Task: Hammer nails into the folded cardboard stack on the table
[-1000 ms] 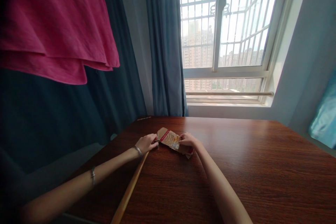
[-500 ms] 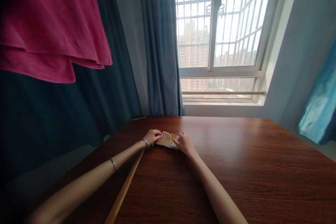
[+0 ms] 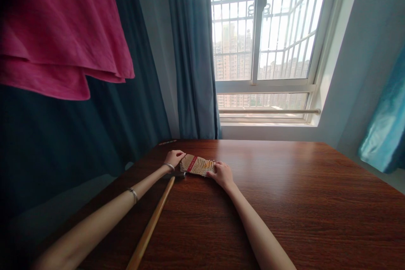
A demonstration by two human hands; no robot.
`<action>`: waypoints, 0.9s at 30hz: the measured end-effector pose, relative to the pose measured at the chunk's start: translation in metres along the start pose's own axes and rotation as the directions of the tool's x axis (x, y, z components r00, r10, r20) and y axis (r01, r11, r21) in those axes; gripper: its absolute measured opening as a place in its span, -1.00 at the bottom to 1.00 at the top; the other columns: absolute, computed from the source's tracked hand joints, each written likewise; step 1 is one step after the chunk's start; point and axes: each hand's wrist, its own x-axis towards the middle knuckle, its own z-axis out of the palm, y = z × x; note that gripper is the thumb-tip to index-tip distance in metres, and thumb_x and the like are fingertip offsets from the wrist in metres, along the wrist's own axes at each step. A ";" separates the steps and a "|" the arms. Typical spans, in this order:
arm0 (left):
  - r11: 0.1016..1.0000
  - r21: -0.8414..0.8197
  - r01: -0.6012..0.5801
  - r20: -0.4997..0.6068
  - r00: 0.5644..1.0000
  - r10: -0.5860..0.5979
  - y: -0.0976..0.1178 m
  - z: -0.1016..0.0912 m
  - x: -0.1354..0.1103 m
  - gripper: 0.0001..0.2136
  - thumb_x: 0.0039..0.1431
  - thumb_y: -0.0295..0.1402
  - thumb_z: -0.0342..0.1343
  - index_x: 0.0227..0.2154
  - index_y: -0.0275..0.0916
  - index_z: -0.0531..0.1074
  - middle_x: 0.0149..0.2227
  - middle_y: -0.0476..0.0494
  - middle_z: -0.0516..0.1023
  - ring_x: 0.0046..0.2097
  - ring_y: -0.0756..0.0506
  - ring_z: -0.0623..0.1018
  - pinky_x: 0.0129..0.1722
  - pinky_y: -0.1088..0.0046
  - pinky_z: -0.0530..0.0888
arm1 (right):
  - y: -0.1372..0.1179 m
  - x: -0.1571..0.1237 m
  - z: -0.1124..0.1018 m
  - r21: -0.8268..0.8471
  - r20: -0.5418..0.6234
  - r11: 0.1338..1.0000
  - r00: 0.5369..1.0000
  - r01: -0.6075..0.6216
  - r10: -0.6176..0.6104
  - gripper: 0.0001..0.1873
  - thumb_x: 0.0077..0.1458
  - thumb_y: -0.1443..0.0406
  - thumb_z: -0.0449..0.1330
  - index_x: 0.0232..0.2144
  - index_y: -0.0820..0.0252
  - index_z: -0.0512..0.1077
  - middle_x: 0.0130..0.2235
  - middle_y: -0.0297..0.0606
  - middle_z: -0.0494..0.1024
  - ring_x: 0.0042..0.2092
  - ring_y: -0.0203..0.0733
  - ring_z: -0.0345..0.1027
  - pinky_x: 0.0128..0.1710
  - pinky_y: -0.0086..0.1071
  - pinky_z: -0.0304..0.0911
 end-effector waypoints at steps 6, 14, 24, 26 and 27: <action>0.951 0.014 0.309 0.185 0.934 -0.306 -0.034 -0.008 -0.001 -0.63 -0.08 -0.10 0.05 -0.67 -0.36 0.45 -0.66 -0.10 0.44 -0.55 0.00 0.37 -0.55 0.54 0.21 | 0.011 0.001 -0.005 0.087 -0.008 0.996 0.999 0.037 -0.036 -0.59 -0.09 0.01 0.13 -0.26 0.13 0.46 -0.16 -0.23 0.46 -0.20 -0.20 0.32 -0.20 -0.45 0.12; 0.956 0.224 0.189 0.307 0.917 -0.253 -0.051 0.005 -0.001 -0.62 -0.18 -0.05 0.11 -0.72 -0.34 0.45 -0.67 -0.11 0.43 -0.56 0.00 0.36 -0.55 0.51 0.16 | 0.017 0.000 0.002 0.103 -0.069 0.993 0.997 0.053 -0.046 -0.59 -0.10 0.01 0.14 -0.29 0.13 0.48 -0.17 -0.23 0.47 -0.21 -0.20 0.33 -0.20 -0.44 0.16; 0.961 0.275 0.042 0.286 0.950 -0.124 -0.054 0.010 -0.002 -0.65 -0.11 -0.07 0.08 -0.63 -0.31 0.48 -0.56 -0.13 0.50 -0.47 -0.03 0.42 -0.50 0.53 0.18 | 0.016 -0.001 0.000 0.043 -0.065 0.996 0.995 0.079 -0.076 -0.65 -0.07 0.03 0.12 -0.29 0.08 0.47 -0.19 -0.27 0.50 -0.16 -0.18 0.32 -0.10 -0.37 0.10; 0.961 0.277 0.002 0.287 0.954 -0.084 -0.055 0.012 -0.002 -0.67 -0.12 -0.09 0.09 -0.60 -0.31 0.48 -0.54 -0.12 0.51 -0.47 -0.03 0.42 -0.51 0.54 0.17 | 0.017 -0.002 -0.001 0.015 -0.080 0.997 0.994 0.075 -0.074 -0.67 -0.06 0.04 0.12 -0.28 0.06 0.46 -0.16 -0.28 0.49 -0.07 -0.15 0.28 -0.03 -0.31 0.03; 0.961 0.278 -0.010 0.286 0.955 -0.073 -0.056 0.013 -0.002 -0.68 -0.12 -0.10 0.09 -0.59 -0.31 0.48 -0.52 -0.12 0.51 -0.46 -0.02 0.42 -0.51 0.54 0.18 | 0.017 -0.003 -0.001 0.001 -0.090 0.997 0.993 0.071 -0.071 -0.67 -0.06 0.05 0.12 -0.28 0.04 0.46 -0.13 -0.29 0.48 -0.03 -0.13 0.24 0.00 -0.29 -0.01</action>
